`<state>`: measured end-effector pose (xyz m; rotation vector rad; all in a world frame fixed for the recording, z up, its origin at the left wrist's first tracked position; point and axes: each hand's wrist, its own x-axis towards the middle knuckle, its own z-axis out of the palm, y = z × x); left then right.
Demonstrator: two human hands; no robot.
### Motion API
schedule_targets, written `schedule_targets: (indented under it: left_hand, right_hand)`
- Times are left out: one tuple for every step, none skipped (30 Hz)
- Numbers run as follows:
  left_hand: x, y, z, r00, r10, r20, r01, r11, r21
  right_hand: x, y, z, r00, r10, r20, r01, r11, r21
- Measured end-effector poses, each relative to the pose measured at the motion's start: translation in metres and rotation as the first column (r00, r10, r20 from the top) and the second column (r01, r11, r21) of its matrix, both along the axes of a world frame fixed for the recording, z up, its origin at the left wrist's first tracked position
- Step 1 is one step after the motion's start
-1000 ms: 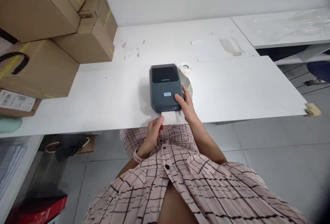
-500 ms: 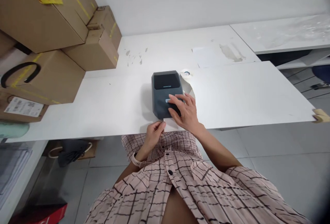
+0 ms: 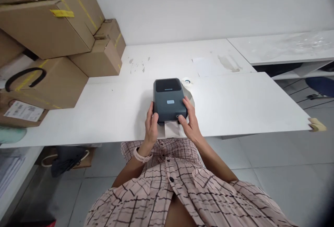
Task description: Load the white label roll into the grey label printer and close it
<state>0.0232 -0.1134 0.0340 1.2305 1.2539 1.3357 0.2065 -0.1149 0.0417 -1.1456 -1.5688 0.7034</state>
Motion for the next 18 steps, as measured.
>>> schedule_targets:
  left_hand:
    - [0.000,0.002,0.003,1.000,0.005,0.001,-0.005,1.000,0.026]
    - [0.000,0.006,0.006,1.000,0.013,0.007,-0.013,0.998,0.057]
    - [-0.001,0.011,0.011,1.000,0.018,0.017,-0.020,0.996,0.091]
    - [-0.002,0.019,0.017,0.999,0.019,0.028,-0.022,0.992,0.126]
    - [-0.004,0.028,0.023,0.999,0.010,0.037,-0.016,0.987,0.161]
    - [-0.006,0.040,0.030,0.999,-0.009,0.036,0.002,0.981,0.194]
    - [-0.008,0.053,0.037,0.999,-0.033,0.021,0.027,0.974,0.224]
    - [-0.009,0.068,0.043,0.998,-0.059,-0.008,0.059,0.965,0.254]
    - [-0.011,0.084,0.050,0.996,-0.080,-0.042,0.089,0.956,0.281]
    - [-0.012,0.100,0.055,0.993,-0.088,-0.073,0.106,0.947,0.303]
    - [-0.012,0.116,0.059,0.991,-0.085,-0.099,0.113,0.941,0.319]
    - [-0.013,0.132,0.063,0.989,-0.082,-0.123,0.118,0.936,0.332]
    - [-0.013,0.146,0.065,0.987,-0.077,-0.144,0.123,0.929,0.348]
    - [-0.014,0.158,0.066,0.984,-0.072,-0.163,0.127,0.924,0.360]
    - [-0.015,0.168,0.066,0.981,-0.065,-0.181,0.128,0.924,0.361]
    - [-0.016,0.175,0.065,0.979,-0.058,-0.197,0.127,0.926,0.354]
    - [-0.018,0.180,0.063,0.976,-0.051,-0.213,0.124,0.932,0.341]
    - [-0.020,0.182,0.060,0.972,-0.044,-0.229,0.118,0.940,0.321]
  right_hand:
    - [0.002,0.000,0.002,0.999,0.016,-0.033,-0.017,1.000,-0.017]
    - [0.004,0.003,0.008,0.998,0.030,-0.060,-0.032,0.999,-0.027]
    - [0.006,0.008,0.016,0.996,0.041,-0.080,-0.044,0.998,-0.034]
    - [0.008,0.016,0.025,0.994,0.044,-0.095,-0.048,0.998,-0.038]
    - [0.010,0.026,0.036,0.993,0.042,-0.106,-0.047,0.998,-0.039]
    - [0.013,0.039,0.047,0.993,0.039,-0.109,-0.044,0.998,-0.036]
    - [0.015,0.054,0.058,0.994,0.036,-0.105,-0.038,0.999,-0.025]
    - [0.018,0.072,0.067,0.995,0.032,-0.094,-0.033,0.999,-0.009]
    - [0.020,0.090,0.075,0.997,0.032,-0.077,-0.031,0.999,0.014]
    - [0.022,0.108,0.081,0.998,0.033,-0.059,-0.031,0.999,0.041]
    - [0.023,0.125,0.086,0.999,0.032,-0.042,-0.029,0.997,0.070]
    - [0.024,0.140,0.089,0.999,0.024,-0.030,-0.021,0.995,0.100]
    - [0.024,0.152,0.090,1.000,0.008,-0.021,-0.006,0.991,0.130]
    - [0.024,0.160,0.090,1.000,-0.012,-0.015,0.014,0.987,0.159]
    - [0.023,0.164,0.089,0.999,-0.036,-0.013,0.038,0.982,0.184]
    - [0.021,0.164,0.086,0.998,-0.066,-0.012,0.067,0.976,0.206]
    - [0.019,0.160,0.083,0.995,-0.100,-0.009,0.100,0.970,0.220]
    - [0.016,0.155,0.078,0.992,-0.127,0.013,0.121,0.967,0.224]
